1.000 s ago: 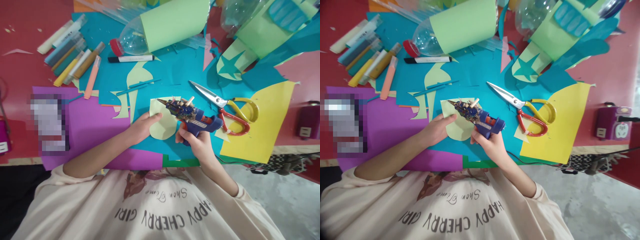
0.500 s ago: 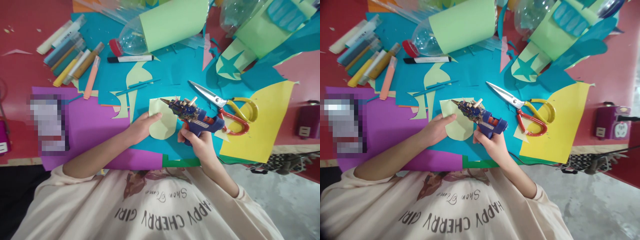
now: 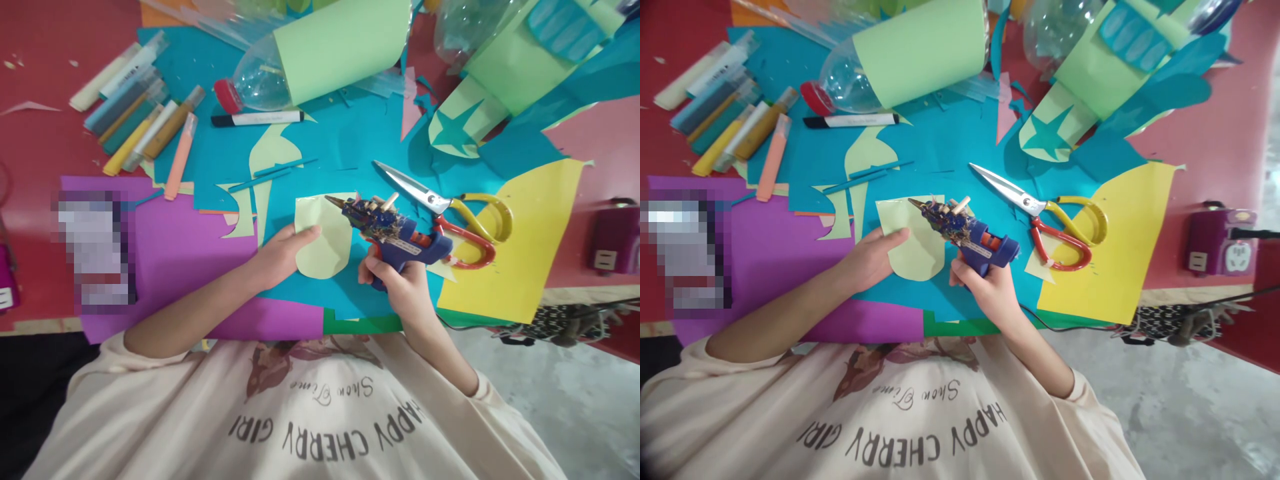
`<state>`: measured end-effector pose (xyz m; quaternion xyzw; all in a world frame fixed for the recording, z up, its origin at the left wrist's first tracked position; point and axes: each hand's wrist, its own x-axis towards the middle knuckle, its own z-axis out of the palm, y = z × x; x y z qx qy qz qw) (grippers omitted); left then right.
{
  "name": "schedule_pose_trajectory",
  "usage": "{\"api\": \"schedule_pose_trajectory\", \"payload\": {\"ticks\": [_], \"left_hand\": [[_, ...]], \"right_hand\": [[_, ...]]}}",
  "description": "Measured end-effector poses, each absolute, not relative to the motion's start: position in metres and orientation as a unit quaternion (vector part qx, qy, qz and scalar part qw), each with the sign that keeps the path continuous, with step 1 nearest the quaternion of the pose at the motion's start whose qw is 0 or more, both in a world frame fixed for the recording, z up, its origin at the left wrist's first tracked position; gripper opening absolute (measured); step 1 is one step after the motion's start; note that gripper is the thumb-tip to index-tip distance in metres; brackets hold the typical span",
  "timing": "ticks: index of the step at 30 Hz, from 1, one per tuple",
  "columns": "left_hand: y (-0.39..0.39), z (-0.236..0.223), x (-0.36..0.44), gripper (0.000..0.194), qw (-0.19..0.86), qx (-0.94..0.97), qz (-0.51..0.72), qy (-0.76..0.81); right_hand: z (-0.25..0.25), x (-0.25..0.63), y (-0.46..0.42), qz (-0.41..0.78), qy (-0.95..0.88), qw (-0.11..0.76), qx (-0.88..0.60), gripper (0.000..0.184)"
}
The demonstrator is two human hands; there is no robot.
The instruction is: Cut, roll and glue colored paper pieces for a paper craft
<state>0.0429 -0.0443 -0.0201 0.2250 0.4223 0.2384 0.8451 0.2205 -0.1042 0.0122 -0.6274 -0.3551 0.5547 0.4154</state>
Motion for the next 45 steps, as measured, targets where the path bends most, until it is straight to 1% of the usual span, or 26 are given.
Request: {"api": "schedule_pose_trajectory", "payload": {"ticks": [6, 26, 37, 45], "left_hand": [[-0.045, -0.021, 0.043, 0.053, 0.840, 0.233, 0.241, 0.428], [-0.042, -0.018, 0.041, 0.062, 0.851, 0.206, 0.240, 0.419], [-0.042, -0.016, 0.042, 0.063, 0.847, 0.204, 0.242, 0.427], [-0.042, -0.016, 0.042, 0.059, 0.849, 0.206, 0.242, 0.422]], "right_hand": [[0.012, 0.225, -0.106, 0.545, -0.340, 0.422, -0.640, 0.012], [0.010, 0.243, -0.110, 0.498, -0.329, 0.430, -0.677, 0.012], [0.007, 0.250, -0.115, 0.490, -0.337, 0.441, -0.673, 0.012], [0.014, 0.243, -0.111, 0.502, -0.338, 0.420, -0.676, 0.011]]}}
